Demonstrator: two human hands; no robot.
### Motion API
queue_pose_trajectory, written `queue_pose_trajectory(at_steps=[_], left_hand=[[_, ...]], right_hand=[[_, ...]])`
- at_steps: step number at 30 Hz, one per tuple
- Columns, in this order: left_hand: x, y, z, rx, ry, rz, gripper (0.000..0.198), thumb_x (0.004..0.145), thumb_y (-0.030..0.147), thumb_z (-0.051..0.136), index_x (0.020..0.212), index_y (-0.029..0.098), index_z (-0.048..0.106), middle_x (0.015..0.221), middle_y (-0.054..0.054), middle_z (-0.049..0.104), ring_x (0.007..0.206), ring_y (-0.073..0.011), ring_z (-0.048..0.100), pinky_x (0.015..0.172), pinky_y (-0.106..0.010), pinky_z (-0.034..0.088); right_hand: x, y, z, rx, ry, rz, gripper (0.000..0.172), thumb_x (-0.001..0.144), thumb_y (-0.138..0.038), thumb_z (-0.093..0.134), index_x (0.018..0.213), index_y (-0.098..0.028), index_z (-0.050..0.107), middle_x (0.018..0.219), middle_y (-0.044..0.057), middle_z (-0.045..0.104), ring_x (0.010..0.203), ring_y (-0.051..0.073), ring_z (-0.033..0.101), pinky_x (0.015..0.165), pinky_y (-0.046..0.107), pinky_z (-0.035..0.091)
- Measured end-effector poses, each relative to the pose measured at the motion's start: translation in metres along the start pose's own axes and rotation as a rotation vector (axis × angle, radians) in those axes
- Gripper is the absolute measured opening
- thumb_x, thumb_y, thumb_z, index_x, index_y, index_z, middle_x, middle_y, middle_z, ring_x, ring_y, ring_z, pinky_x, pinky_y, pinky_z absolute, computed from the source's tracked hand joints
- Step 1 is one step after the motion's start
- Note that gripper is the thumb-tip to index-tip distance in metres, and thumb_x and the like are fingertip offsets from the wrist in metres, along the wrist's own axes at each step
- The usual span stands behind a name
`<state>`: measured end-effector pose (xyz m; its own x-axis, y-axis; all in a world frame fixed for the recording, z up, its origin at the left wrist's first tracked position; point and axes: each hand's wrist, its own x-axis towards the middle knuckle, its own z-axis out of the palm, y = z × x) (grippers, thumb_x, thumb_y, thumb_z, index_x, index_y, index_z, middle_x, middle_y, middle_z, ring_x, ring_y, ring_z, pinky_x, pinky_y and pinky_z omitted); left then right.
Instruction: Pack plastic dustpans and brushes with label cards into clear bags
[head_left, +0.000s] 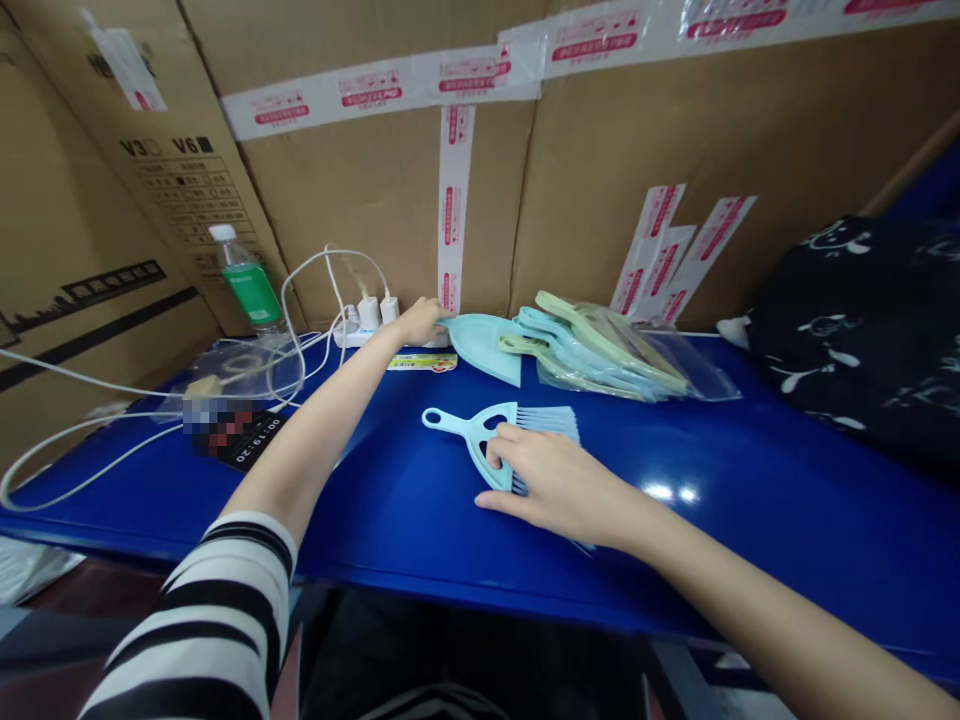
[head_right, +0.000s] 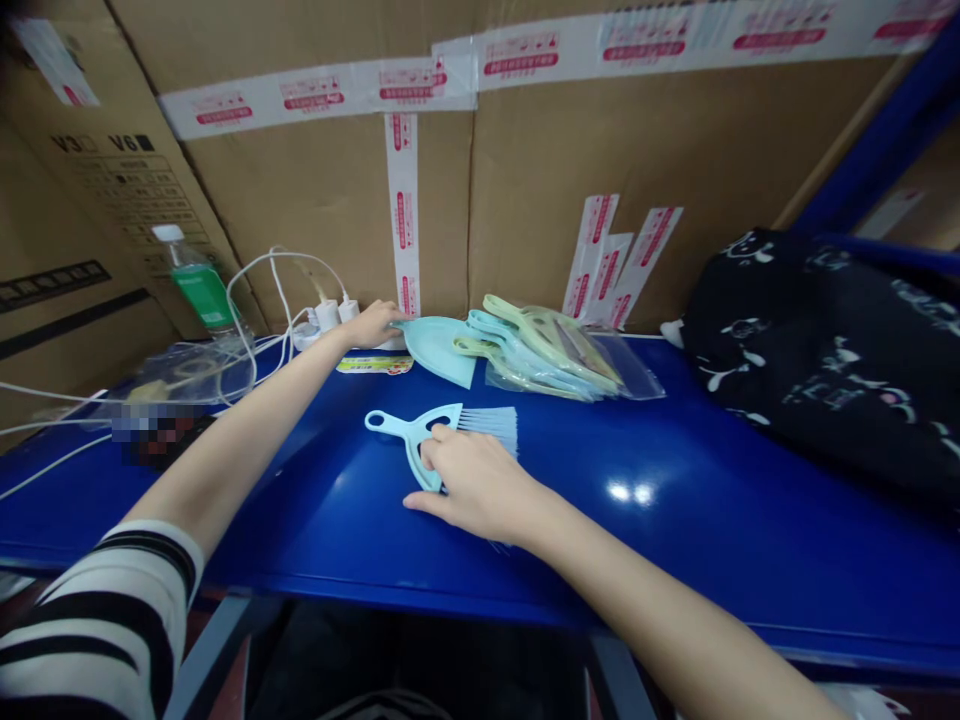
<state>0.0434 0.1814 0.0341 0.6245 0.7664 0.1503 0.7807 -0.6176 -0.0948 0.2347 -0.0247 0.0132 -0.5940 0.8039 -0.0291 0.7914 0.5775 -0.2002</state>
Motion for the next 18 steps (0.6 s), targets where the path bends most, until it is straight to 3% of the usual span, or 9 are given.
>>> queue_pose_trajectory(at_steps=[9, 14, 18], left_hand=[[0.006, 0.02, 0.011, 0.053, -0.003, -0.081, 0.046, 0.084, 0.009, 0.042, 0.125, 0.02, 0.058, 0.121, -0.012, 0.06, 0.115, -0.0273, 0.052, 0.093, -0.04, 0.043], [-0.009, 0.027, 0.002, 0.076, 0.044, -0.136, 0.054, 0.083, 0.006, 0.037, 0.134, 0.018, 0.048, 0.13, -0.014, 0.054, 0.121, -0.0285, 0.045, 0.096, -0.044, 0.041], [-0.029, 0.037, -0.008, 0.068, 0.038, -0.119, 0.042, 0.085, 0.009, 0.04, 0.122, 0.013, 0.059, 0.12, -0.016, 0.058, 0.119, -0.0295, 0.045, 0.097, -0.044, 0.039]], right_hand=[[0.001, 0.006, 0.0, 0.119, 0.032, -0.057, 0.021, 0.087, -0.038, 0.059, 0.095, -0.019, 0.055, 0.093, 0.005, 0.063, 0.076, 0.019, 0.058, 0.064, 0.029, 0.039], [0.002, 0.009, 0.001, 0.115, 0.054, -0.096, 0.017, 0.088, -0.032, 0.058, 0.098, -0.018, 0.058, 0.093, 0.006, 0.064, 0.078, 0.02, 0.059, 0.065, 0.03, 0.04], [0.004, 0.013, 0.001, 0.131, 0.054, -0.114, 0.018, 0.089, -0.032, 0.057, 0.099, -0.018, 0.061, 0.092, 0.007, 0.062, 0.075, 0.019, 0.058, 0.065, 0.03, 0.042]])
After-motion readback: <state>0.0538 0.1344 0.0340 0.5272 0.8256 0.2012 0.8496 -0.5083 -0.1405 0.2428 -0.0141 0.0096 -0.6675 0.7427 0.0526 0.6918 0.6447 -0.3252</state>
